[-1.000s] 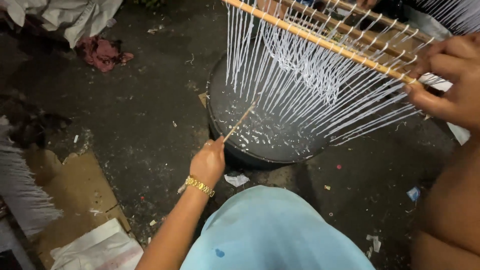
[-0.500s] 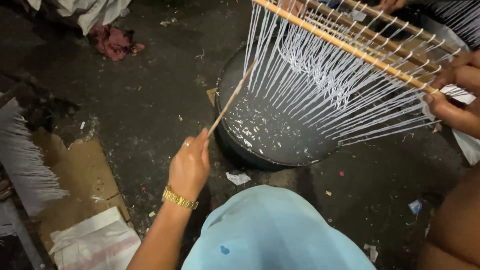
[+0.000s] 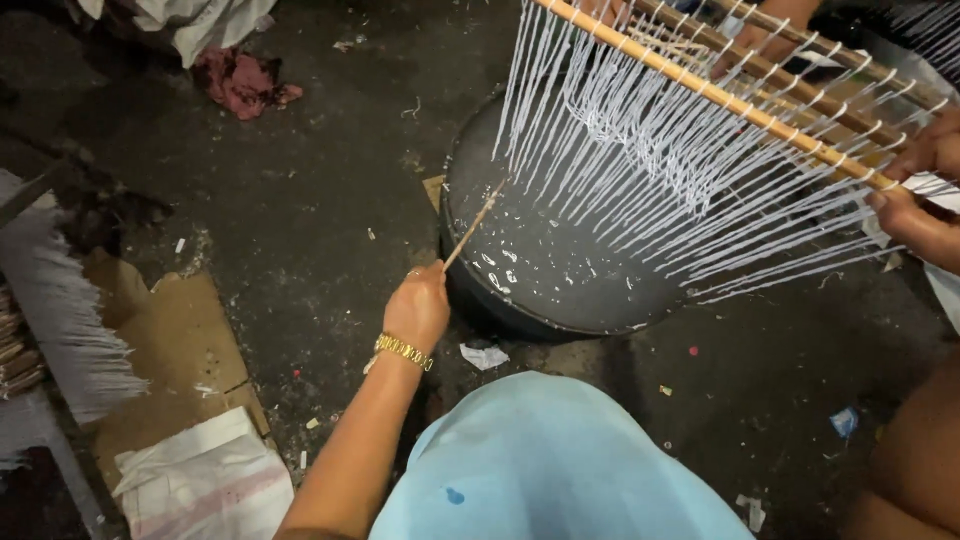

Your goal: Dipping a large frame of candle wicks into a vat of molten wax to coat them.

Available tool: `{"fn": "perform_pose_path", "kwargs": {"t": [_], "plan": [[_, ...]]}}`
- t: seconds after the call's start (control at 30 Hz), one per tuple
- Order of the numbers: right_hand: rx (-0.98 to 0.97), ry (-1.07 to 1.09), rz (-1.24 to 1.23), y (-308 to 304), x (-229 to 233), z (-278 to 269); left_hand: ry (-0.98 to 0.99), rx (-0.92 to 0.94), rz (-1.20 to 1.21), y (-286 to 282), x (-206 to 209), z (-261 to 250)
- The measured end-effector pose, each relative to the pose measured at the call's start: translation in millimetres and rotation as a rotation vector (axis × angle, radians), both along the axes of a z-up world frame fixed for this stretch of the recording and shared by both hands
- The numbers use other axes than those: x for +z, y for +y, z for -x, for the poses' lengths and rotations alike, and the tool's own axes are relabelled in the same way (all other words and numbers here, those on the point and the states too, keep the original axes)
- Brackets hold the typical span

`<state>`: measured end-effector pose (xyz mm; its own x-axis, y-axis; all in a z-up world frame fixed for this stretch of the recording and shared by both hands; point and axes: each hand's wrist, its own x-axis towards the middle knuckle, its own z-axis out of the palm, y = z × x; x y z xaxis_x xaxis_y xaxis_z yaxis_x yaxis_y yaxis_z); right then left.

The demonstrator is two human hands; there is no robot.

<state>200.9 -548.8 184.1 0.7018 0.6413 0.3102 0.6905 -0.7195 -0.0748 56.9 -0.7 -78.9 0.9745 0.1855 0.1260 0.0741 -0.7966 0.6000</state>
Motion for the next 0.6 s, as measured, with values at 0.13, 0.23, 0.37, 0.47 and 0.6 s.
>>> {"fn": "perform_pose_path", "kwargs": {"t": [0.13, 0.23, 0.37, 0.47, 0.6], "plan": [[0.032, -0.023, 0.013, -9.5, -10.8, -6.0, 0.38, -0.053, -0.143, 13.3, 51.6, 7.6], [0.038, -0.061, 0.029, -4.2, -4.8, 0.6, 0.314, 0.007, -0.219, 27.7, 78.2, 27.9], [-0.041, -0.032, 0.047, -6.3, -5.1, 2.2, -0.426, 0.041, -0.283, 26.5, 101.8, 36.3], [0.01, -0.078, 0.081, -17.1, -10.7, -5.6, -0.393, 0.038, -0.258, 14.7, 128.8, 13.2], [0.029, -0.036, 0.079, -6.3, -4.4, 0.4, -0.365, 0.059, -0.18, -1.2, 123.8, -28.3]]}}
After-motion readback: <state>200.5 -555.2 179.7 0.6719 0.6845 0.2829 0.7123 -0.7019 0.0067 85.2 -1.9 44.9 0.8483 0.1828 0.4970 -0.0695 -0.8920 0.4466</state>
